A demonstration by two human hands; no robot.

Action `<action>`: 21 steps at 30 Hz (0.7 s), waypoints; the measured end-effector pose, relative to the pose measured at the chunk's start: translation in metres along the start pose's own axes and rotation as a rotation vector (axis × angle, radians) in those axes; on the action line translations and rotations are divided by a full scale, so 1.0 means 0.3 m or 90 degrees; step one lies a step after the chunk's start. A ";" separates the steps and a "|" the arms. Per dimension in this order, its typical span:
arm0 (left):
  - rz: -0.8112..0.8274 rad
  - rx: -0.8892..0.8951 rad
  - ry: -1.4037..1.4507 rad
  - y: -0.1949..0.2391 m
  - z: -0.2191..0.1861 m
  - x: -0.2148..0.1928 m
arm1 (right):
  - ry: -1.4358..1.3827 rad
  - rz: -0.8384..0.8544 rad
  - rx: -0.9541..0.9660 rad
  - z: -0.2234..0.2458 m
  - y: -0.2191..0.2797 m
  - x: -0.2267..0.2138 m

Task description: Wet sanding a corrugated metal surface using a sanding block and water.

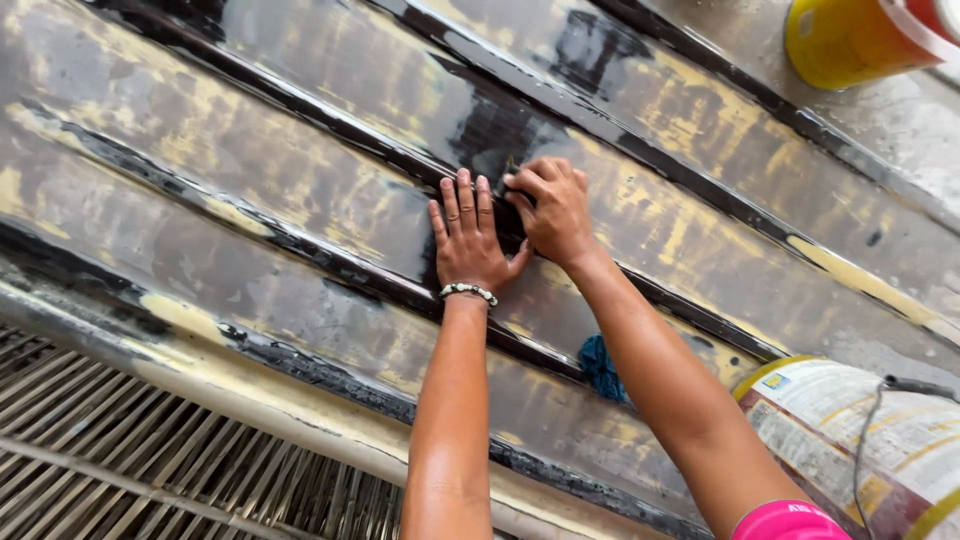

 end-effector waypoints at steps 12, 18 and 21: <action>-0.025 0.021 -0.004 0.014 0.001 0.009 | 0.029 0.027 -0.036 -0.008 0.004 0.018; -0.057 0.031 0.049 0.012 0.012 -0.005 | 0.077 0.012 0.026 -0.115 0.122 0.057; 0.002 0.010 -0.021 -0.009 0.011 0.017 | 0.026 -0.003 -0.027 -0.015 -0.012 0.074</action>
Point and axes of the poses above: each hand's wrist, its own y-axis away from the middle knuckle, its own x-axis out of the palm, z = x × y, the point moved 10 cm from there along -y, towards the middle knuckle, and after that the axes turned 10 degrees about y, right-handed, at the moved point
